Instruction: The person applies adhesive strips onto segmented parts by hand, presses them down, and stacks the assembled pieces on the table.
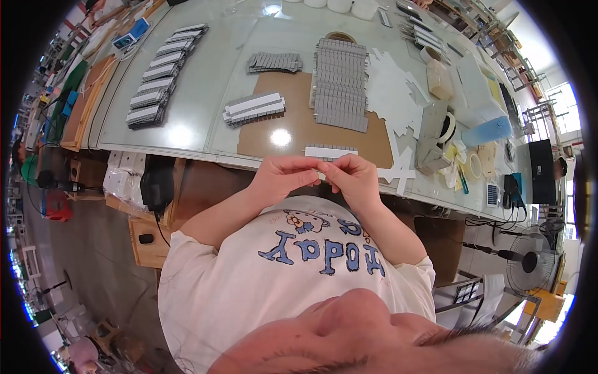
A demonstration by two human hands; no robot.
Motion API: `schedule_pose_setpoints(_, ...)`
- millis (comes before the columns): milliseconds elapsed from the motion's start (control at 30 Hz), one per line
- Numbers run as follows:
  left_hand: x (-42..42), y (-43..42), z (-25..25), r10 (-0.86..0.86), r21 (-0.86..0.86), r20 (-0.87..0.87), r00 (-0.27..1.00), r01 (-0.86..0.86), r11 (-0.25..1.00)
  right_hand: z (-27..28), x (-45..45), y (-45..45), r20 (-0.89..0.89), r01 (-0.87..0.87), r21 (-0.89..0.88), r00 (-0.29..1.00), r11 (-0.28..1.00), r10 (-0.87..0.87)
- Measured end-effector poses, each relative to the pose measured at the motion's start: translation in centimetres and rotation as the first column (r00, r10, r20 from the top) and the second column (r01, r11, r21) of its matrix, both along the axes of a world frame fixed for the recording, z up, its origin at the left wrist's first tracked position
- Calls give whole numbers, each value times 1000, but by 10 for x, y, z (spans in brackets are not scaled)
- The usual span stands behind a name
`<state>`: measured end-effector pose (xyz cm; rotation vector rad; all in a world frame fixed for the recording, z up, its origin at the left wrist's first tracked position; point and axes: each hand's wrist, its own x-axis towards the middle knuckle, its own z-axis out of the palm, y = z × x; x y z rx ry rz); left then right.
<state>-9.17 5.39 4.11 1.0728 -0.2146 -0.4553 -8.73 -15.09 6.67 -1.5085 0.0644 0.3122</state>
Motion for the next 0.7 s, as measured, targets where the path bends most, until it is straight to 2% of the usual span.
schedule_pose_setpoints(33,-3,-1,1,31,35,3,1000,-31,999,0,-2,1,3,-1,1,1000,1000,1)
schedule_pose_setpoints(100,-8,-3,4,72,79,-2,997,-72,994,2,-7,4,127,28,-199,992,980,-2)
schedule_pose_setpoints(133,-10,-4,6,113,120,-7,994,-111,987,-1,-9,5,133,30,-198,991,980,-4)
schedule_pose_setpoints(167,-12,-4,6,109,118,3,994,-109,987,-8,-11,5,275,55,-286,961,957,27)
schedule_pose_setpoints(200,-15,-4,6,142,197,46,989,-149,969,-11,-14,5,406,94,-369,911,925,69)
schedule_pose_setpoints(233,-17,-4,4,170,271,92,981,-189,944,-13,-16,4,415,105,-371,908,923,64)
schedule_pose_setpoints(267,-18,-4,2,161,264,102,982,-183,947,-13,-18,3,503,141,-480,853,866,140)
schedule_pose_setpoints(300,-20,-2,-1,155,349,139,978,-195,917,-13,-20,1,571,189,-577,789,795,227)
schedule_pose_setpoints(400,-26,3,-6,78,528,247,966,-202,825,-10,-28,1,578,182,-620,763,763,288)
schedule_pose_setpoints(500,-35,7,-6,-3,595,371,929,-235,769,-13,-32,-1,454,63,-696,811,715,371)
schedule_pose_setpoints(600,-37,13,-14,-129,635,527,840,-288,716,-27,-35,-7,307,-81,-698,864,712,399)
schedule_pose_setpoints(700,-42,18,-25,-154,596,357,921,-98,797,-42,-38,-7,210,-192,-600,899,776,385)
